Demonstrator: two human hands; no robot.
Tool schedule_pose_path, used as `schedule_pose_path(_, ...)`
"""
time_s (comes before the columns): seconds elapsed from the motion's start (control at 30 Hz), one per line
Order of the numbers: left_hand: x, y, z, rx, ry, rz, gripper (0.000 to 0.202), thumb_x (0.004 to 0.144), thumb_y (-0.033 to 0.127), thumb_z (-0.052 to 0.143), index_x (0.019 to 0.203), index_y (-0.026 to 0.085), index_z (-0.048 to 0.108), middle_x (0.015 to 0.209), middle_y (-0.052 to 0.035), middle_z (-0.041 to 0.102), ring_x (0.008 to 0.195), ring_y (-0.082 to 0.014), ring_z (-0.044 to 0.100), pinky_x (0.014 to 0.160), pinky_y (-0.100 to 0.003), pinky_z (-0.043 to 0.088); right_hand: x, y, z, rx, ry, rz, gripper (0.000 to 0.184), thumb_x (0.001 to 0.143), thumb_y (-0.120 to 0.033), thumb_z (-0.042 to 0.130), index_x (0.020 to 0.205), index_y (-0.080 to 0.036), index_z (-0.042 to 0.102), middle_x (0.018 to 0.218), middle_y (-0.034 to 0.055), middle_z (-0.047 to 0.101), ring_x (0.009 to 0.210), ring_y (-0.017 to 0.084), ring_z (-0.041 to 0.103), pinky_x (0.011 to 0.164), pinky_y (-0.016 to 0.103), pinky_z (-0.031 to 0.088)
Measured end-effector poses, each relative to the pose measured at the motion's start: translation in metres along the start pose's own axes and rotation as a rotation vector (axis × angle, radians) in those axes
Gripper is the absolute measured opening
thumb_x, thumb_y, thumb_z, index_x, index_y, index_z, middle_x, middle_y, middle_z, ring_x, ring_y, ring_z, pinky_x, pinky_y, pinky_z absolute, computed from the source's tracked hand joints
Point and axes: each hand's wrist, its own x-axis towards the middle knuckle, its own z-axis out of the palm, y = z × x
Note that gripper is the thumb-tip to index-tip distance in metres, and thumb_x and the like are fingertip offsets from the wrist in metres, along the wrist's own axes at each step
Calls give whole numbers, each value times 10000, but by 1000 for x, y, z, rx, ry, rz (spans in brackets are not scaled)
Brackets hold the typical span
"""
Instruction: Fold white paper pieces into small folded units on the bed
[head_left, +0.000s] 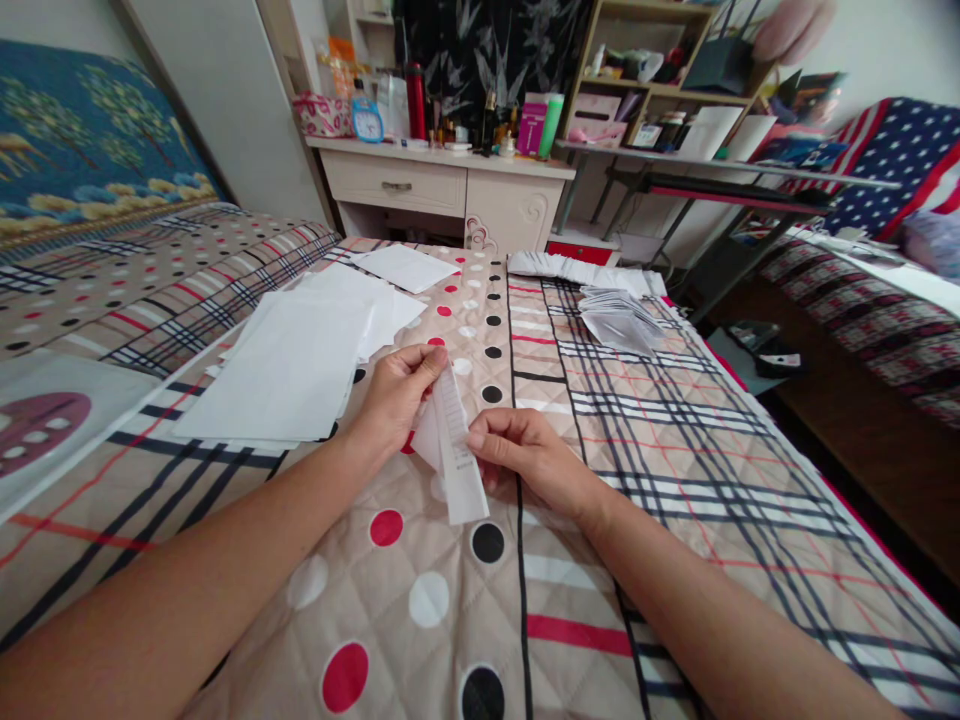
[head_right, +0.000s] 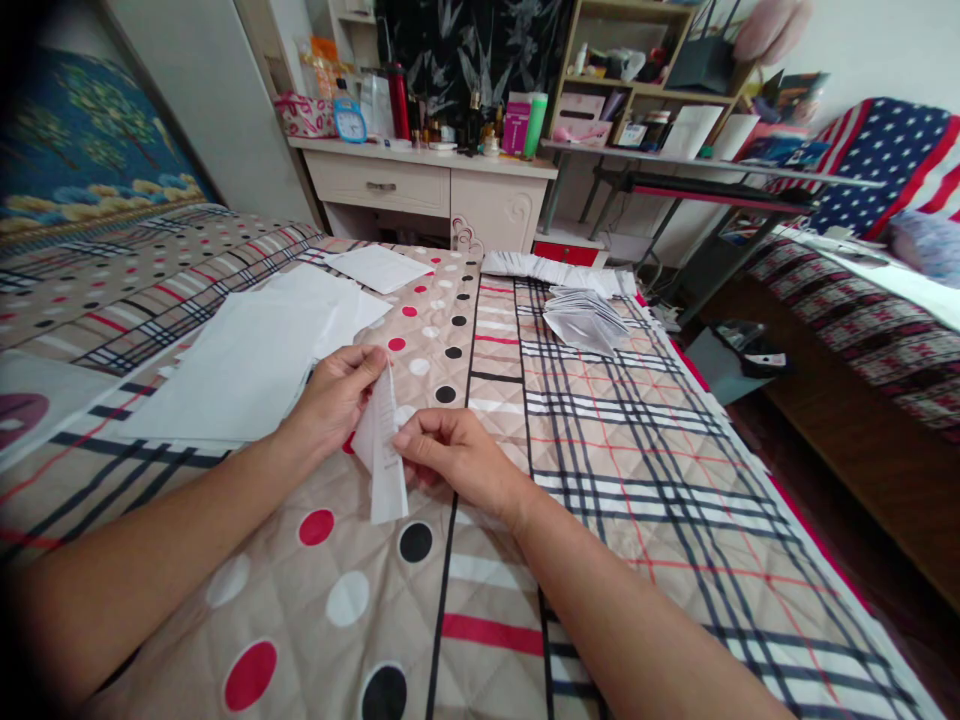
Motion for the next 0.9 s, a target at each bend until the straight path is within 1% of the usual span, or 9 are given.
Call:
schedule_pose_path(0.1,-3,3,3,-26,-11,-12,365,647,490,795,692,176,615,587,46,533,505,-76,416,475,-212,323,2,0,0,-63,80,-17,267,755,-379,698,647,-166,578,524,-39,534,447,69,444,454,194,334)
schedule_pose_path(0.17,-5,6,4,-49,-49,-46,364,672,483,784,816,180,644,653,32,598,544,-90,492,498,-210,365,4,0,-2,-110,220,-73,261,757,-340,675,598,-170,557,478,-47,501,413,63,401,424,195,297)
schedule_pose_path(0.27,-8,8,5,-4,-167,-123,497,658,437,811,1038,178,625,745,0,673,582,-108,569,512,-207,397,7,0,-8,-97,471,-179,262,758,-321,660,574,-173,547,469,-44,495,414,68,401,420,201,296)
schedule_pose_path(0.33,-9,8,5,37,-227,-157,564,631,387,839,1093,162,607,697,0,673,548,-104,568,506,-202,396,9,0,-12,-61,538,-199,251,761,-330,668,597,-172,562,497,-35,514,434,75,430,436,204,326)
schedule_pose_path(0.4,-9,6,5,34,-233,-183,607,619,365,847,1126,144,598,621,15,647,516,-102,559,509,-204,402,9,0,-14,-16,513,-198,257,768,-362,679,628,-172,578,532,-28,534,454,81,451,454,209,362)
schedule_pose_path(0.47,-9,5,5,2,-203,-220,660,604,366,855,1158,128,589,595,23,634,512,-101,560,523,-207,416,9,0,-15,20,454,-205,281,776,-403,689,652,-172,587,560,-23,552,467,81,462,469,211,385)
schedule_pose_path(0.6,-9,4,5,-30,-185,-273,720,566,382,875,1166,107,586,607,19,638,515,-91,555,536,-205,429,10,2,-14,62,374,-208,317,798,-454,686,682,-172,596,578,-19,560,481,82,474,477,209,399)
schedule_pose_path(0.77,-9,3,6,-22,-230,-298,721,583,406,868,1172,111,574,667,-8,674,546,-97,585,566,-214,456,11,4,-14,111,334,-206,304,821,-447,667,699,-176,604,587,-15,571,478,84,473,452,205,390)
schedule_pose_path(0.9,-9,1,5,-20,-246,-292,709,587,411,866,1158,111,573,677,-11,679,549,-102,593,573,-220,472,11,4,-14,121,325,-193,295,814,-443,662,700,-177,611,585,-8,584,470,91,477,441,209,392)
